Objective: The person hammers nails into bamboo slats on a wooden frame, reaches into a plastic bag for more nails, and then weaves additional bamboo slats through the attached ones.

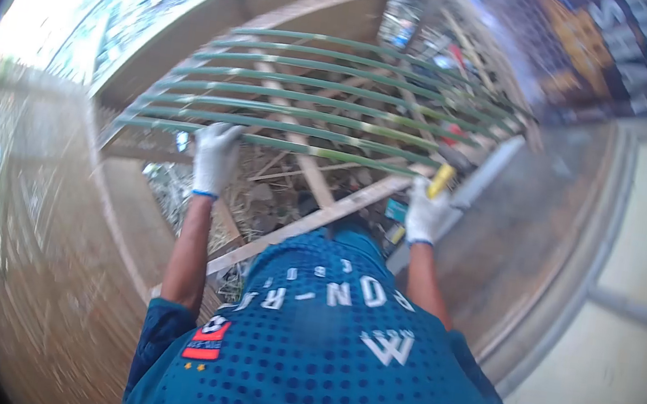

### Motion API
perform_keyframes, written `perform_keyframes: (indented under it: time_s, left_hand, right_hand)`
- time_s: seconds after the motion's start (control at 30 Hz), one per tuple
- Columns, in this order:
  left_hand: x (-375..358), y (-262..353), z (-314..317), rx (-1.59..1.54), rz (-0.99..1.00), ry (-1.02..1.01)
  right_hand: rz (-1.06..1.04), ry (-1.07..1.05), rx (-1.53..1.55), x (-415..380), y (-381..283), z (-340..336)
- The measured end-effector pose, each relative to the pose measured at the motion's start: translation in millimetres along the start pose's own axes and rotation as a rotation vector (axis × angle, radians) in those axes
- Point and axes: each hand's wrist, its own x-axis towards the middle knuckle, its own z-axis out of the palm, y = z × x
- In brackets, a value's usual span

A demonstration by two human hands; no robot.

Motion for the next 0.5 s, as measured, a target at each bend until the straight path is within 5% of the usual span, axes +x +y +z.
perform_keyframes:
  time_s: [0.17,0.5]
  left_hand:
    - [1,-2,5,0.008,-0.014,-0.026]
    - [1,-4,4,0.007,-0.022,-0.050]
  right_hand:
    - [-0.013,0.063,-0.060,10,36,4]
    - [0.012,0.055,-0.043,2,7,1]
